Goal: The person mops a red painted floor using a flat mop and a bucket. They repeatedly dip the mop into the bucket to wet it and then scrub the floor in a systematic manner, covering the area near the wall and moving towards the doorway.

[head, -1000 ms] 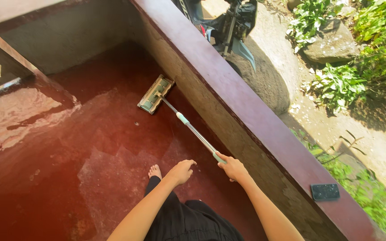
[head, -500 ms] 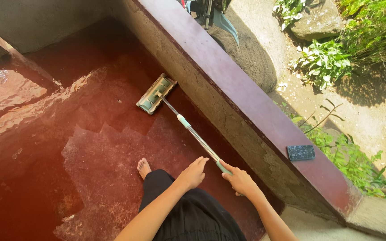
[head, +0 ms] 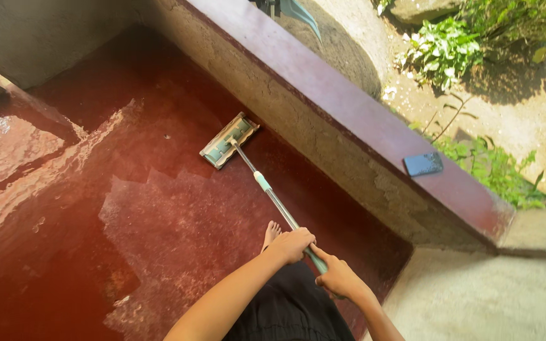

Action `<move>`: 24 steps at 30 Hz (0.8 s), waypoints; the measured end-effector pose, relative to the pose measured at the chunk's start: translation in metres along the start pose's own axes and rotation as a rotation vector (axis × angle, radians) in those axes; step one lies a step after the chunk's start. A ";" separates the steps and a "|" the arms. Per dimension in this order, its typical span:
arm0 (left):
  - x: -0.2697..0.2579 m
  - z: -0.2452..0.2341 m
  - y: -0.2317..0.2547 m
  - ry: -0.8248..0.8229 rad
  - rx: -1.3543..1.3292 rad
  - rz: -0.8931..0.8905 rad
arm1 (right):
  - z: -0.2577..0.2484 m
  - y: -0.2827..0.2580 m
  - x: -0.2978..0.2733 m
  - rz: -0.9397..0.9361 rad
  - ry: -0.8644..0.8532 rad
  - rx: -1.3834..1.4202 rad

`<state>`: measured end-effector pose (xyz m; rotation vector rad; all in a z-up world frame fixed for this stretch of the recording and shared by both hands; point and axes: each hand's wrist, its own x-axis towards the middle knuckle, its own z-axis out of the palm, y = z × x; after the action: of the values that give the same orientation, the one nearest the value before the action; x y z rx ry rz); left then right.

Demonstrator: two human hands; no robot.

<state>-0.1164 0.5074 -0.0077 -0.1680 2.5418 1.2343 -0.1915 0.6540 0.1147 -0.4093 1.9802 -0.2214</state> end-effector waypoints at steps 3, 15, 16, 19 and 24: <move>-0.040 0.026 -0.003 0.069 0.115 0.019 | 0.036 -0.007 -0.040 0.015 -0.004 0.072; -0.132 0.138 0.019 0.096 0.113 0.081 | 0.127 0.046 -0.129 0.098 -0.063 0.134; -0.131 0.143 0.025 0.066 0.171 0.077 | 0.130 0.054 -0.133 0.098 -0.074 0.126; -0.125 0.164 0.040 0.091 0.322 0.175 | 0.138 0.083 -0.145 0.016 -0.073 0.078; -0.125 0.202 0.061 0.022 0.239 0.258 | 0.142 0.122 -0.175 0.008 -0.098 -0.028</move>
<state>0.0321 0.6999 -0.0388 0.2074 2.7693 1.0026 -0.0181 0.8375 0.1599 -0.4231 1.8900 -0.1655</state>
